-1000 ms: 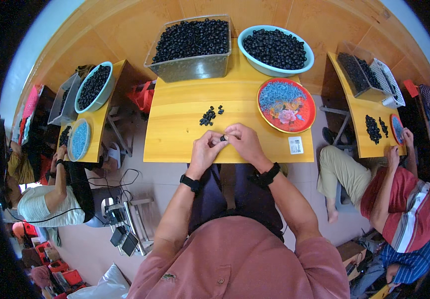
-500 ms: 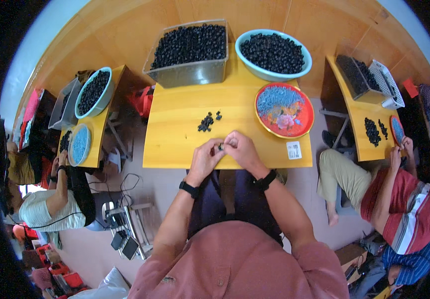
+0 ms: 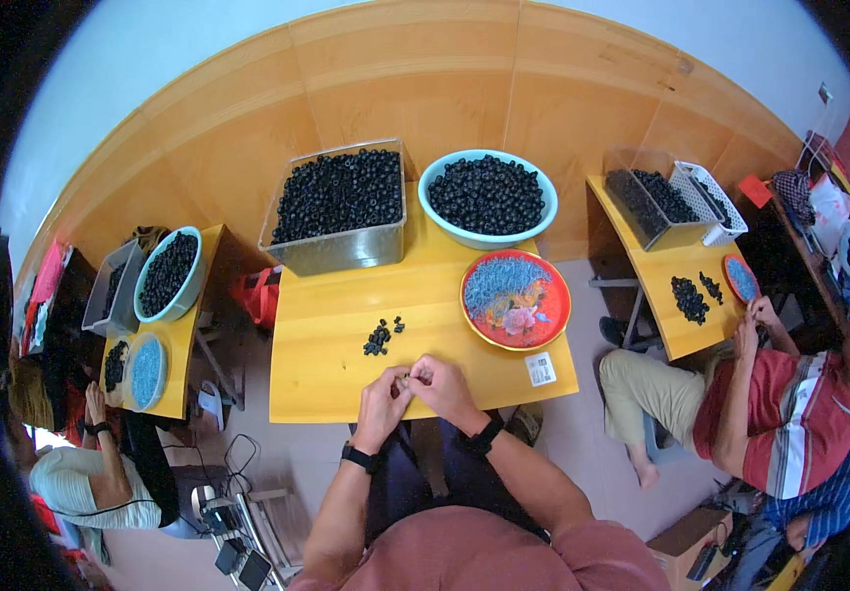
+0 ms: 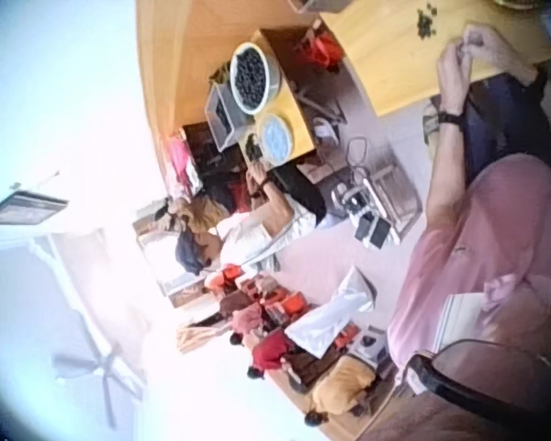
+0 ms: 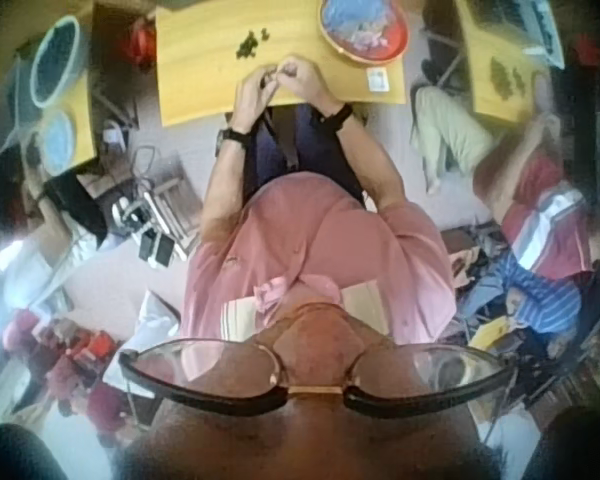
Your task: Sorting small black parts into piles on a low table.
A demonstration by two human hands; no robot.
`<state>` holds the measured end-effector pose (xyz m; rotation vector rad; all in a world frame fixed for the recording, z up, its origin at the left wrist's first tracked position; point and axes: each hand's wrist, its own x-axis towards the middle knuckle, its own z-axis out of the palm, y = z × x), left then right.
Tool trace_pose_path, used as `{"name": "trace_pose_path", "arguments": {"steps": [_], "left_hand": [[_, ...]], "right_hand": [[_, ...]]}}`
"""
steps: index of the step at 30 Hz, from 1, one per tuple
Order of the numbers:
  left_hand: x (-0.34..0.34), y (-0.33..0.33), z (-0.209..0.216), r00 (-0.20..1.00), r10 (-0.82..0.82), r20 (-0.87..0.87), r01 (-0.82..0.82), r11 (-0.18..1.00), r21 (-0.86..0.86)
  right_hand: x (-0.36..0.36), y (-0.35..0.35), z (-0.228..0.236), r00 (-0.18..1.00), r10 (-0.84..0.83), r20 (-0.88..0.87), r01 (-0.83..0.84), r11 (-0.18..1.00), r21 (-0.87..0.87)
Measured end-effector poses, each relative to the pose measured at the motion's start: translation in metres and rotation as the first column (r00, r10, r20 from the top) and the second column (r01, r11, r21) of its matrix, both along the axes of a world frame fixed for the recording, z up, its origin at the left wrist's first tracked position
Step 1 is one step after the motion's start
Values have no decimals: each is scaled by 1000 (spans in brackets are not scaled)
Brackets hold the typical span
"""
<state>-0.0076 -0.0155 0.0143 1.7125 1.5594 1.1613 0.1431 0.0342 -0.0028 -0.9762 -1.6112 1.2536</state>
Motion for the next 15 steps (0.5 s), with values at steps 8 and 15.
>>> {"name": "trace_pose_path", "arguments": {"steps": [8,15], "left_hand": [[-3,-1,-14,999,1,-51,1,999,48],[-3,-1,-23,997,-6,-73,8,1000,24]], "right_hand": [[0,-5,0,1000,16,3,-16,998,-65],[2,-5,-11,993,-16,116,19,999,-28]]}}
